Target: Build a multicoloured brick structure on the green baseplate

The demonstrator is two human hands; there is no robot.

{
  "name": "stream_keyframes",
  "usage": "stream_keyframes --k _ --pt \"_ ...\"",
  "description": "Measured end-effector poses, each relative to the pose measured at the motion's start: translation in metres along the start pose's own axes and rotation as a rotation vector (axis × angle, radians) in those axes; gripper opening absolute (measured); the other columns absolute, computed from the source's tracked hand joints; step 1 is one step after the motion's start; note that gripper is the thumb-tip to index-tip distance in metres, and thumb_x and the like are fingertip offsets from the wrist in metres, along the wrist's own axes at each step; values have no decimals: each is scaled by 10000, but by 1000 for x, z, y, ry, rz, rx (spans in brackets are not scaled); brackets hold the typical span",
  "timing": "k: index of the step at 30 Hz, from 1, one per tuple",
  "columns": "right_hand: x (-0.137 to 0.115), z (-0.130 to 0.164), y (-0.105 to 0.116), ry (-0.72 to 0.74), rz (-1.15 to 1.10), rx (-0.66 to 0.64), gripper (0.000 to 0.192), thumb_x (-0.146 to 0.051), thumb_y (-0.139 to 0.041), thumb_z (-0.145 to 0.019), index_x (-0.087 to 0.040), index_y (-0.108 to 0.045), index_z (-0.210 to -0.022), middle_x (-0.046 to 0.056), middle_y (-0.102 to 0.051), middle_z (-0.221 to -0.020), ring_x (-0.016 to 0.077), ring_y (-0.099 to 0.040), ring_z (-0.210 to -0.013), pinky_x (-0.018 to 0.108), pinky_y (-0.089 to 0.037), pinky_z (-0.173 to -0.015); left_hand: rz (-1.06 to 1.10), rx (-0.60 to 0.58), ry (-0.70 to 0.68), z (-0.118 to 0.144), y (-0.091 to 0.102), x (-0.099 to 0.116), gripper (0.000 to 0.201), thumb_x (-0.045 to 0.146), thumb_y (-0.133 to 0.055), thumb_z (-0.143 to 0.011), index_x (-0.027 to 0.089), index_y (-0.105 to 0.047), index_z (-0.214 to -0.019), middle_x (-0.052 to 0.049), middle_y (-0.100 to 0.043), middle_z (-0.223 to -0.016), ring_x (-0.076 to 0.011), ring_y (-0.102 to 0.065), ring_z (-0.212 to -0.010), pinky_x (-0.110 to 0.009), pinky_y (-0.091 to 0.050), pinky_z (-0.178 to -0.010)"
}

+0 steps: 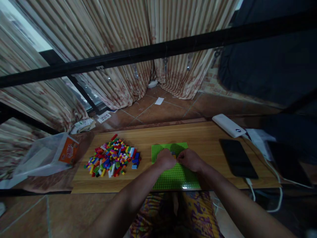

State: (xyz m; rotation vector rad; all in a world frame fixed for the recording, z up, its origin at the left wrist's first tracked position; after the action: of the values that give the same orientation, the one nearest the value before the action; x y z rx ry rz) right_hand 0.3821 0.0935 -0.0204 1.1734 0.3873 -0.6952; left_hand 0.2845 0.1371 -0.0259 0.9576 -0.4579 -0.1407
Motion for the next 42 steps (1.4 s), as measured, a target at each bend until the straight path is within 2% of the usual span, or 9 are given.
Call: stream_keyframes --k 7,9,12,15,19,22,28,35,42 --pt "3 6 4 45 -116 29 228 -297 -568 -758 -160 -728 -673 18 -663 -576 132 -583 -551 221 -397 -520 97 66 -129 36 23 2 206 165 -522 -783 146 -727 -783 -55 -714 -764 -165 -654 -761 -221 -476 -679" --pt "8 6 12 33 -145 94 287 -325 -509 -817 -148 -724 -748 35 -687 -638 142 -611 -583 231 -448 -555 198 122 -180 54 31 -9 245 173 -473 -821 169 -717 -796 -16 -709 -768 -137 -637 -752 -209 -465 -680" --pt "8 2 33 3 -146 267 364 -322 -389 -893 -149 -698 -976 81 -722 -854 179 -661 -764 281 -506 -680 479 315 -215 82 42 -41 256 188 -442 -839 170 -691 -782 -5 -688 -748 -130 -615 -725 -215 -452 -669" --pt "-16 -8 44 34 -120 410 405 -348 -342 -928 -170 -625 -1157 114 -668 -1141 211 -609 -1048 350 -470 -903 629 414 -183 102 30 -70 232 203 -452 -840 171 -671 -770 -10 -668 -738 -138 -605 -730 -225 -444 -670" --pt "-72 -21 25 193 72 477 526 -466 -383 -929 -130 -509 -1314 162 -537 -1337 266 -458 -1264 423 -339 -1060 686 378 -164 117 1 -84 190 202 -479 -836 180 -653 -762 -6 -643 -718 -132 -584 -698 -218 -432 -649" --pt "-91 -29 -1 224 272 486 574 -483 -356 -944 -121 -429 -1383 175 -444 -1432 290 -366 -1342 490 -254 -1096 717 346 -157 126 -11 -89 153 170 -500 -816 181 -653 -801 -5 -641 -723 -131 -575 -683 -216 -428 -636" --pt "-84 -37 -26 242 478 502 632 -544 -303 -946 -123 -386 -1410 182 -383 -1479 315 -249 -1400 557 -154 -1103 807 342 -86 134 -7 -107 137 153 -523 -805 170 -655 -836 -29 -669 -803 -144 -599 -740 -225 -451 -676" --pt "-78 -57 -24 203 564 472 658 -552 -232 -946 -112 -393 -1407 188 -401 -1462 329 -292 -1371 553 -215 -1073 847 365 -15 135 2 -129 164 181 -512 -826 166 -671 -862 -45 -697 -873 -152 -618 -784 -225 -473 -714" --pt "-70 -79 -24 202 591 427 711 -587 -188 -927 -132 -332 -1454 177 -354 -1497 331 -309 -1369 551 -240 -1063 735 353 -73 123 0 -126 209 135 -502 -804 180 -694 -875 -45 -705 -905 -160 -638 -840 -222 -474 -767"
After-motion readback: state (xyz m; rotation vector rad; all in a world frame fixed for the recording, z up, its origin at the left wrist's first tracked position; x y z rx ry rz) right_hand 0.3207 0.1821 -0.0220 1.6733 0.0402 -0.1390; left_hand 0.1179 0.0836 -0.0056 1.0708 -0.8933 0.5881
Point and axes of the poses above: each hand's wrist, its own z-axis away from the middle knuckle, its own y-axis out of the back of the hand, x = y × z, the point moved 10 cm from there along -z, towards the middle knuckle
